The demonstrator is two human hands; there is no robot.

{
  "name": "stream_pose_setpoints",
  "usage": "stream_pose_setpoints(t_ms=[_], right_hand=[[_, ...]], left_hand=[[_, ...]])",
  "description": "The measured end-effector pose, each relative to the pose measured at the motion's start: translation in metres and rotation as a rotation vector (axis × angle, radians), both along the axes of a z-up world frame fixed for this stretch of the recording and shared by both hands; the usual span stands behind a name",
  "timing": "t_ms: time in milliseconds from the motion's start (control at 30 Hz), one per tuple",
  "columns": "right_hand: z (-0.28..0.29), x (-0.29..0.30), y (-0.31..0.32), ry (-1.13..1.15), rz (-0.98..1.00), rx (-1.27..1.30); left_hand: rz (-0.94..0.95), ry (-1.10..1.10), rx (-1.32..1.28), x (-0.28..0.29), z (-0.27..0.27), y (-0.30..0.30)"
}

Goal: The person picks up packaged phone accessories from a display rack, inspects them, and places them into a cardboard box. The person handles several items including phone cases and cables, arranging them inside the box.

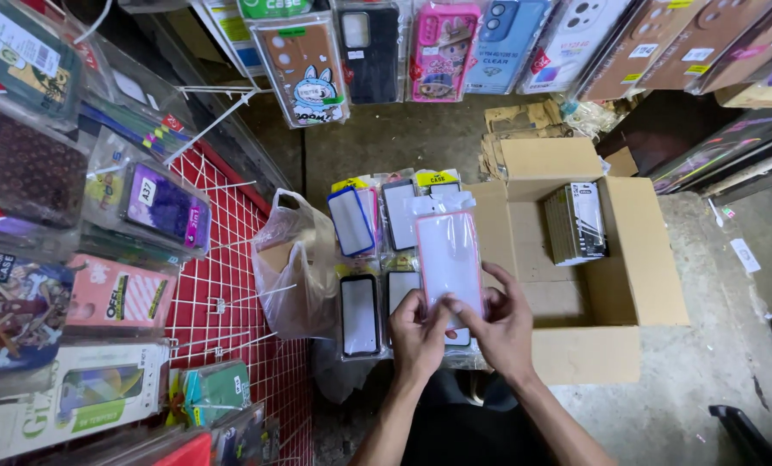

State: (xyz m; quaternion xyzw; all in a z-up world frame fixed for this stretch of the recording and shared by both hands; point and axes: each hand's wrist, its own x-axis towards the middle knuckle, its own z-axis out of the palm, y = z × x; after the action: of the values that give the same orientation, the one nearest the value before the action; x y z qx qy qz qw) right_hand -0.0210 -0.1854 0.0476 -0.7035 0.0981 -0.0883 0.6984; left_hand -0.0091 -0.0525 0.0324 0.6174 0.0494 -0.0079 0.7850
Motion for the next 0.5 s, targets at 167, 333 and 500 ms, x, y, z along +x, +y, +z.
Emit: stream_pose_setpoints(t_ms=[167, 333, 500], right_hand=[[0.017, 0.007, 0.01, 0.234, 0.016, 0.069], [0.017, 0.004, 0.005, 0.251, 0.034, 0.057], [0.025, 0.003, 0.003, 0.245, 0.032, 0.123]], left_hand=[[0.054, 0.031, 0.082, 0.001, 0.008, -0.002], [0.062, 0.058, 0.057, -0.001, 0.014, -0.001], [0.064, 0.049, 0.121, 0.0, 0.025, 0.0]])
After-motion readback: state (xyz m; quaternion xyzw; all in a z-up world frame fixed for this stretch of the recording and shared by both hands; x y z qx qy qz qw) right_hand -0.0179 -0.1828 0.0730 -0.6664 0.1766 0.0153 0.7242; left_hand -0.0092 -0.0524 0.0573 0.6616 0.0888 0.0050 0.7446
